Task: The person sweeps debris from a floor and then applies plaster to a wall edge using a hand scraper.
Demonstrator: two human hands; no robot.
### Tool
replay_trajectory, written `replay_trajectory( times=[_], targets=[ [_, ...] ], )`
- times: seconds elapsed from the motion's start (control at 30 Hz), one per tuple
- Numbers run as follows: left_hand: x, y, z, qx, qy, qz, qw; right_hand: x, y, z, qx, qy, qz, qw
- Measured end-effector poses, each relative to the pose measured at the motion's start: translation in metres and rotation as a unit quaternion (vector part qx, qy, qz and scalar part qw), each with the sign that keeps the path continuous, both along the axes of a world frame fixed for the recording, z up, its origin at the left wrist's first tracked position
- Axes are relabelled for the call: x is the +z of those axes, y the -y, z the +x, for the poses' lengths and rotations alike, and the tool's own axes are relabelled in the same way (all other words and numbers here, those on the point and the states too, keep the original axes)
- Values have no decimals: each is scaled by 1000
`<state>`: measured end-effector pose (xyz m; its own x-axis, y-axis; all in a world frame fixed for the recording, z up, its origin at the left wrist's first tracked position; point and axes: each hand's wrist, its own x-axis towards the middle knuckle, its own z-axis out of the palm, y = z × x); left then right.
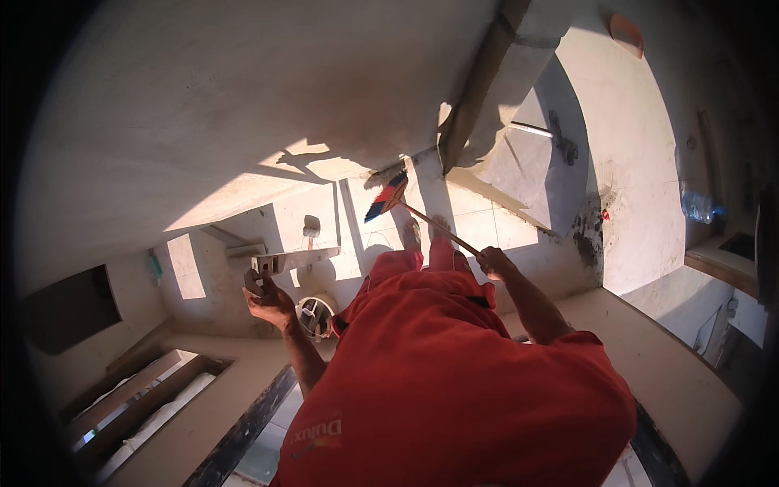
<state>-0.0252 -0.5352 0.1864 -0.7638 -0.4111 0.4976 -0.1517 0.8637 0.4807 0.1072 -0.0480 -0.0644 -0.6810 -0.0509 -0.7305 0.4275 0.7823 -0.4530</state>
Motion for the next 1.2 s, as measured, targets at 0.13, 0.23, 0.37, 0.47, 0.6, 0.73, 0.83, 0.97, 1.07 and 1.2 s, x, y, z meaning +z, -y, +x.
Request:
replay_trajectory(
  times=[0.13, 0.23, 0.37, 0.47, 0.6, 0.73, 0.83, 0.97, 1.07, 1.2],
  targets=[
    [8, -5, -13, -28, 20, 16, 999, -30, 12, -9, -65, 7, 85, 994],
    [5, 1, -30, -41, 15, -2, 999, -104, -6, 24, 6, -44, 95, 994],
    [-7, 12, -33, -40, 7, 18, 999, -51, -4, 31, -55, -15, 39, 998],
    [-14, 5, -45, -81, 19, 87, 993, 5, 25, -2, -179, -7, 49, 983],
    [-10, -2, -66, -160, 0, 82, 984, -22, 48, -15, -230, 6, 56, 972],
    [-15, 26, -85, -128, 17, 83, 988, -21, 48, 13, -103, -18, 73, 992],
    [-12, 39, -95, -94, 58, 61, 992, 7, 84, -5, -226, 20, 39, 973],
    [0, 41, -120, -147, 77, 66, 984, -99, 115, 18, -64, -34, 129, 989],
    [-1, 57, -132, -167, 63, 48, 983, -90, 135, 11, -17, 28, 126, 991],
    [-11, 79, -147, -202, 17, 2, 979, -5, 122, 7, 173, -56, 115, 977]
  ],
)
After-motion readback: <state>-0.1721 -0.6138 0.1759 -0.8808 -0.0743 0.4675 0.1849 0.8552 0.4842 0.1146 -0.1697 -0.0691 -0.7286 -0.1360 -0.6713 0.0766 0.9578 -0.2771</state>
